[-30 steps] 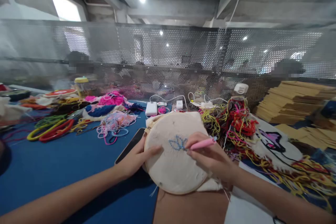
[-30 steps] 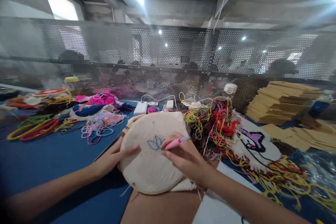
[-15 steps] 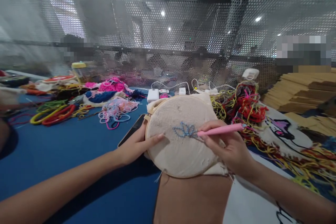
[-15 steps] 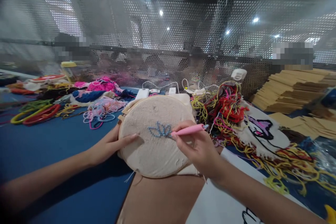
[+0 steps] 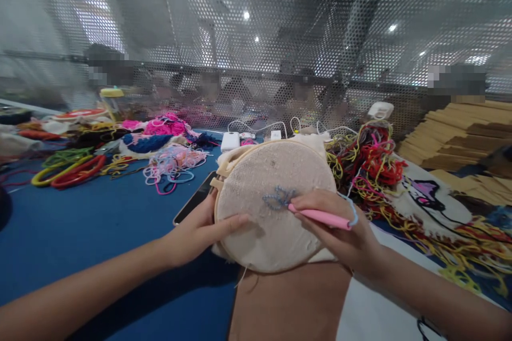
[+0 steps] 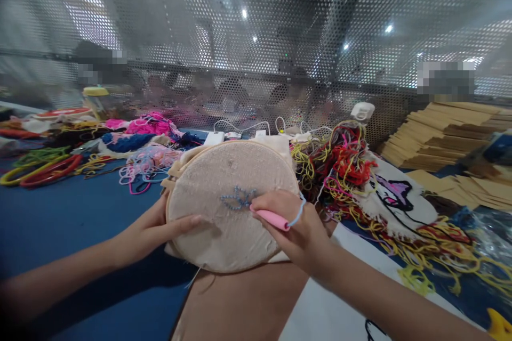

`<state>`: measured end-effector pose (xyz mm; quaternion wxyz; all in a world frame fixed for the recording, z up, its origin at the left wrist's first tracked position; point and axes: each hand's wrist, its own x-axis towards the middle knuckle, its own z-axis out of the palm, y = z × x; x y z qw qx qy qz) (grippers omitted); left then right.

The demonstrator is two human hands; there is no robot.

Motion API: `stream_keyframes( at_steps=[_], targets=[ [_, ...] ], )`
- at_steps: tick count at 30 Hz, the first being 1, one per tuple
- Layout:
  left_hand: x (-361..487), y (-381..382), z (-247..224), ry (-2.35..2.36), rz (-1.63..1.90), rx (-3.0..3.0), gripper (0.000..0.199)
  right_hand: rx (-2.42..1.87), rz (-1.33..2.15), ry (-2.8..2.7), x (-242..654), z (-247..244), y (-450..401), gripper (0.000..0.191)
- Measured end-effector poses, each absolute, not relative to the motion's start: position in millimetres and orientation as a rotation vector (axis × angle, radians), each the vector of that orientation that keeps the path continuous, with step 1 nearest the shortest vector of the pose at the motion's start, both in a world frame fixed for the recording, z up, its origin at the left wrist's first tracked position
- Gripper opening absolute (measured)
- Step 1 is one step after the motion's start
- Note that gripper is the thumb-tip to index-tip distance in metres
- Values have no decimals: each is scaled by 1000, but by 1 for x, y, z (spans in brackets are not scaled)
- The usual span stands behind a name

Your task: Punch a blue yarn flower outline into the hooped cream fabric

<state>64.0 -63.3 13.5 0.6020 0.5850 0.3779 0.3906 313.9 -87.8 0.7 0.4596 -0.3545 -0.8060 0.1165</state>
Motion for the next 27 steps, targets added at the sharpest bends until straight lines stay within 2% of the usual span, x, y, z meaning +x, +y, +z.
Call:
stream_keyframes(
  at_steps=[4, 14, 22, 27],
  targets=[
    [64, -55, 11, 955, 920, 1384, 51, -970, 365, -1831, 312, 4, -91, 10],
    [67, -54, 12, 984, 930, 1328, 49, -969, 632, -1552, 314, 1, -93, 10],
    [64, -50, 2, 1006, 926, 1374, 44, -1000, 500, -1588, 313, 1, -94, 11],
    [65, -51, 3, 990, 925, 1384, 48, -1022, 489, -1659, 314, 2, -93, 10]
  ],
)
